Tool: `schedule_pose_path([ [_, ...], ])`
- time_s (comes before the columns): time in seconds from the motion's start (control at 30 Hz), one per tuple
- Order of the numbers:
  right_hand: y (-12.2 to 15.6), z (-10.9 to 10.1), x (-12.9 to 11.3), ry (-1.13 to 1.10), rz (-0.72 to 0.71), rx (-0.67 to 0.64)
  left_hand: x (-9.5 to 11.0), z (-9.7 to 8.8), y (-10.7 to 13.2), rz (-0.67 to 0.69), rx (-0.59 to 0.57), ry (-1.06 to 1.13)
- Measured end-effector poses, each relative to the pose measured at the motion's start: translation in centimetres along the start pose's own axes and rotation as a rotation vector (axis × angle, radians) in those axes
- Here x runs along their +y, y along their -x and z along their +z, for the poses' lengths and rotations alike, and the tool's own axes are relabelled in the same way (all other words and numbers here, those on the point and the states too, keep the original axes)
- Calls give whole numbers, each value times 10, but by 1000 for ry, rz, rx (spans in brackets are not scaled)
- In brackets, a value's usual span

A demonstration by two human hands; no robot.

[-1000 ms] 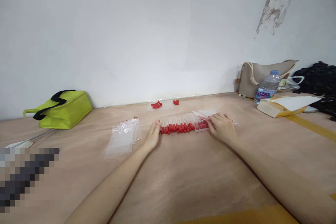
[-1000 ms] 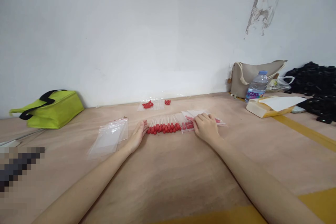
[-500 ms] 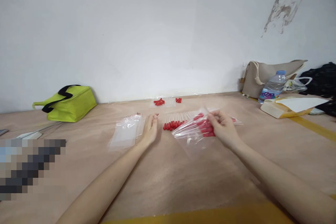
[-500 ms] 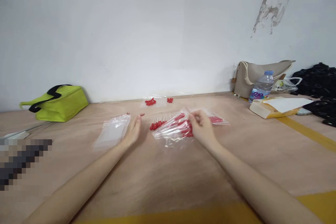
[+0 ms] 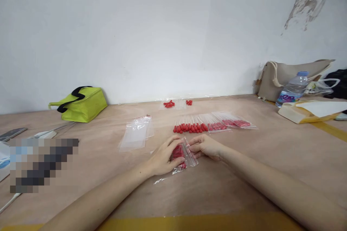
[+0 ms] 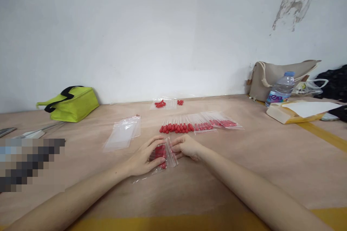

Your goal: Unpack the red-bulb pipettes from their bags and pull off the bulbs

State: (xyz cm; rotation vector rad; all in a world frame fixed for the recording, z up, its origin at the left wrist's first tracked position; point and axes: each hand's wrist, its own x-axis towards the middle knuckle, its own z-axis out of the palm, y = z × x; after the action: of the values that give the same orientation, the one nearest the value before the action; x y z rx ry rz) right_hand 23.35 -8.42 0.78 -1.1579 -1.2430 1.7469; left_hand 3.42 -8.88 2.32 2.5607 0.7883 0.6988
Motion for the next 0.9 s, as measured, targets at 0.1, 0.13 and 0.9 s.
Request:
schedule_pose_path([
  [0.1,2,-3,1,-35,24,18,-9,-1,-2,-10,-28,40],
  [0.13,2,-2,2,-48,21,48,-11,-2,-4,-9,-35,52],
  [0.9,1,-1,14,-32,-171,38,-24,9,-31,293,-114,-242],
])
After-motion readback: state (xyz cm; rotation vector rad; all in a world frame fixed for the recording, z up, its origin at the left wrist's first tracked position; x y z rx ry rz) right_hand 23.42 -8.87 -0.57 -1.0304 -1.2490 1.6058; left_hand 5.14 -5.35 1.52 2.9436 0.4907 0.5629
